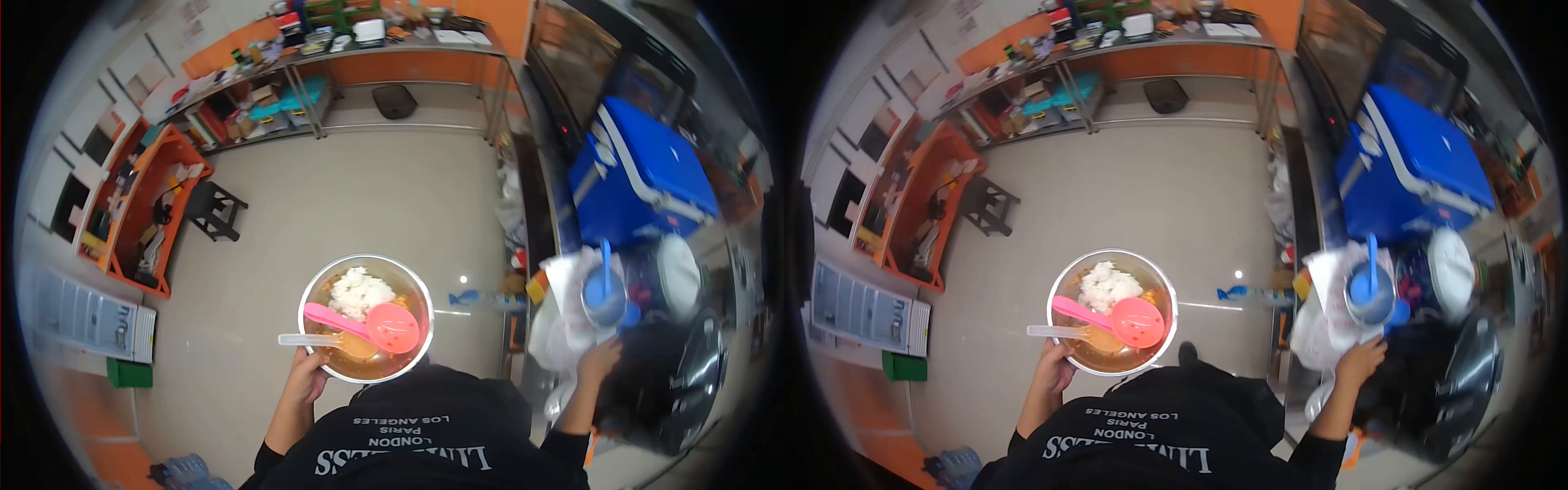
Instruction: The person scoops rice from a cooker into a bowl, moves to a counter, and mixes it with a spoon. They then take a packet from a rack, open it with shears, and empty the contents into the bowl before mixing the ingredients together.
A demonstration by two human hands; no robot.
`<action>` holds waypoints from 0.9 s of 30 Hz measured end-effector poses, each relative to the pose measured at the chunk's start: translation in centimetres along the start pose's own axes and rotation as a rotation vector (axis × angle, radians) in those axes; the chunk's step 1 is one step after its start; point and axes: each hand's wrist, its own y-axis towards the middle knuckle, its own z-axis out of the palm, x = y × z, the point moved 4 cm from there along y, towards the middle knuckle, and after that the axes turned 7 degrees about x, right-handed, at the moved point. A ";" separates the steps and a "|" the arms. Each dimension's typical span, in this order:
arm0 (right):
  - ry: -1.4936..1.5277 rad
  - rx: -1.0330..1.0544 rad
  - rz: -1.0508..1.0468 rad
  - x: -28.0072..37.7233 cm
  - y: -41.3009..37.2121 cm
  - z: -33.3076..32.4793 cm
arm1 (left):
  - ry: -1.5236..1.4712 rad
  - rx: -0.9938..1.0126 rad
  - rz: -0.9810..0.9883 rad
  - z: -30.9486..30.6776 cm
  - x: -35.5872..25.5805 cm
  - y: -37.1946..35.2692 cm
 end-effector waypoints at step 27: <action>0.622 0.337 -1.250 74.9 16.2 -10.2 | 0.317 0.502 -0.353 11.1 -9.7 63.2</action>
